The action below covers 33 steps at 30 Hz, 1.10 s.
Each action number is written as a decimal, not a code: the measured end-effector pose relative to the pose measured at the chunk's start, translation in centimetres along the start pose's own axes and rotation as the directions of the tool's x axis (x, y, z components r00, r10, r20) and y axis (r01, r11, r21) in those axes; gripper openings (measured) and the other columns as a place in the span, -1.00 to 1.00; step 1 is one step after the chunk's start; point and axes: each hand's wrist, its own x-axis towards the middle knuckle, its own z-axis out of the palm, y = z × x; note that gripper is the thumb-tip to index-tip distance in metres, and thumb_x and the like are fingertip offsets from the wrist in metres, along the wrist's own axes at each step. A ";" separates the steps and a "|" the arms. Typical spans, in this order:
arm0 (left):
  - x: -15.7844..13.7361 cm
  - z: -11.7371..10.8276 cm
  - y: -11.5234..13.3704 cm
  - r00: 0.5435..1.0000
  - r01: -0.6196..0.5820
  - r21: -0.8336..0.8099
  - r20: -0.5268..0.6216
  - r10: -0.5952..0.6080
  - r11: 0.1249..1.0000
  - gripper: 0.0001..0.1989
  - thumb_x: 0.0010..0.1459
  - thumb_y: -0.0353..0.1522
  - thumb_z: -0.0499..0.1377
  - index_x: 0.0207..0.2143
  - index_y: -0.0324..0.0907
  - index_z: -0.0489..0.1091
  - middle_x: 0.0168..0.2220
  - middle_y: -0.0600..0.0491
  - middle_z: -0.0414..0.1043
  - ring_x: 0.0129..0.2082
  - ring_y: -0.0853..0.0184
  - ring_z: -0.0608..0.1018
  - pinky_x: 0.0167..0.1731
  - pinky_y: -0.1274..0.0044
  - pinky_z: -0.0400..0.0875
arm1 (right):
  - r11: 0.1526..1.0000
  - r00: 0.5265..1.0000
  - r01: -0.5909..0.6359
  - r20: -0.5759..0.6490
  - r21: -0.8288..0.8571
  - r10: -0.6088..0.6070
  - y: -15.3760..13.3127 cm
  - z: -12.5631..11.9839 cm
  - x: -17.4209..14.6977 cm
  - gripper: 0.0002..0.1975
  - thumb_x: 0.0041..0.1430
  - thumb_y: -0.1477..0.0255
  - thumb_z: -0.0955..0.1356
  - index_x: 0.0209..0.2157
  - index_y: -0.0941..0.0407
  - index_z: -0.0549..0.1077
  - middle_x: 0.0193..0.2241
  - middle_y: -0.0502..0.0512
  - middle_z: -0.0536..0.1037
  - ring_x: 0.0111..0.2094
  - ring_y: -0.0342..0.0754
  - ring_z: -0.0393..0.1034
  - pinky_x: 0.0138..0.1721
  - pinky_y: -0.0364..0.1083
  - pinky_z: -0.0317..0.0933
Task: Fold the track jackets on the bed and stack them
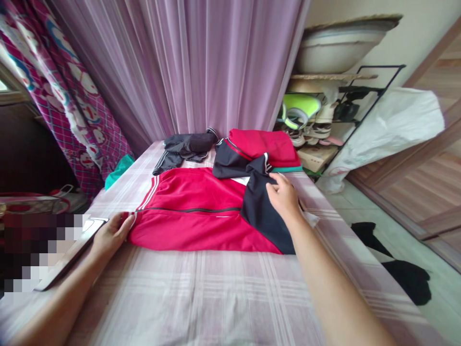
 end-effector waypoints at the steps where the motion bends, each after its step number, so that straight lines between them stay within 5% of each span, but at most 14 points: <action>1: 0.0 -0.1 0.0 1.000 -0.010 -0.006 0.012 0.011 1.000 -0.53 0.08 0.11 -0.02 -0.34 -0.08 0.33 -0.50 0.10 0.43 -0.46 0.27 0.50 -0.47 0.53 0.28 | 0.998 0.998 0.054 0.041 -0.016 -0.053 -0.7 -0.4 -2.0 -0.57 0.24 0.29 0.24 0.09 0.08 0.45 0.06 0.26 0.51 -0.16 0.05 0.54 -0.09 0.07 0.43; 4: -0.1 -0.3 0.3 0.999 -0.008 0.025 0.037 0.007 1.000 -0.55 0.12 0.08 -0.04 -0.36 -0.08 0.33 -0.51 0.09 0.45 -0.46 0.28 0.50 -0.47 0.53 0.28 | 0.953 0.933 0.272 0.278 -0.131 -0.229 -2.1 -1.2 -7.9 -0.51 0.28 0.24 0.22 0.19 0.03 0.38 0.23 0.22 0.36 0.20 0.15 0.30 0.18 0.15 0.22; 8: 0.1 -1.1 1.1 0.999 -0.008 0.115 0.053 0.002 0.993 -0.57 0.19 0.02 -0.05 -0.31 -0.08 0.40 -0.48 0.08 0.51 -0.43 0.26 0.54 -0.46 0.53 0.27 | 0.884 0.874 0.320 0.467 -0.341 -0.136 -0.7 -1.2 -12.2 -0.42 0.26 0.16 0.19 0.27 0.00 0.29 0.29 0.19 0.30 0.30 0.17 0.14 0.27 0.23 0.04; 16: 0.5 -1.3 1.5 0.992 -0.036 0.308 0.123 -0.003 0.951 -0.54 0.24 0.02 -0.04 -0.12 -0.09 0.42 -0.32 -0.03 0.59 -0.28 0.15 0.62 -0.38 0.49 0.31 | 0.855 0.869 0.346 0.475 -0.385 -0.138 0.7 -1.3 -12.1 -0.40 0.27 0.14 0.15 0.27 0.04 0.30 0.29 0.18 0.30 0.30 0.15 0.14 0.27 0.19 0.05; 23: 0.2 -2.2 1.2 0.999 0.006 0.188 0.045 -0.015 0.982 -0.44 0.23 0.00 0.02 0.12 -0.15 0.30 -0.13 -0.05 0.57 -0.22 0.20 0.61 -0.26 0.45 0.41 | 0.859 0.870 0.353 0.468 -0.370 -0.156 0.5 -1.6 -12.4 -0.43 0.29 0.18 0.15 0.25 0.06 0.33 0.26 0.20 0.34 0.28 0.12 0.19 0.25 0.17 0.09; 25: -0.5 -2.1 1.8 0.995 -0.071 0.171 -0.055 0.081 0.983 -0.50 0.27 -0.06 -0.02 0.08 -0.17 0.35 -0.03 -0.11 0.53 -0.12 0.18 0.59 -0.15 0.42 0.43 | 0.862 0.871 0.344 0.469 -0.372 -0.145 0.2 -1.7 -12.3 -0.46 0.29 0.19 0.16 0.23 0.03 0.36 0.26 0.19 0.33 0.28 0.13 0.18 0.26 0.18 0.08; 27: -1.5 -1.3 3.0 0.954 -0.276 0.167 -0.070 0.290 0.947 -0.52 0.31 -0.11 -0.08 0.07 -0.18 0.39 0.05 -0.13 0.49 0.02 0.16 0.54 0.01 0.39 0.38 | 0.866 0.875 0.316 0.472 -0.387 -0.109 -0.6 -1.7 -12.1 -0.47 0.29 0.19 0.16 0.22 0.03 0.37 0.26 0.20 0.33 0.28 0.14 0.19 0.25 0.20 0.08; 30: -3.2 1.1 5.3 0.814 -0.581 0.166 0.108 0.571 0.797 -0.50 0.34 -0.10 -0.09 0.16 -0.10 0.38 0.20 -0.06 0.40 0.24 0.14 0.36 0.26 0.27 0.12 | 0.868 0.894 0.275 0.443 -0.413 -0.072 -2.8 -1.3 -11.9 -0.45 0.31 0.20 0.15 0.26 0.06 0.32 0.29 0.24 0.29 0.30 0.17 0.15 0.25 0.24 0.05; 33: -4.2 3.7 6.8 0.777 -0.626 0.212 0.255 0.575 0.751 -0.46 0.32 -0.03 -0.06 0.26 0.03 0.28 0.33 0.01 0.20 0.36 0.07 0.15 0.34 0.12 -0.15 | 0.872 0.884 0.312 0.452 -0.378 -0.121 -5.0 -0.6 -11.7 -0.44 0.34 0.22 0.13 0.31 0.04 0.23 0.34 0.21 0.20 0.34 0.14 0.05 0.29 0.26 -0.04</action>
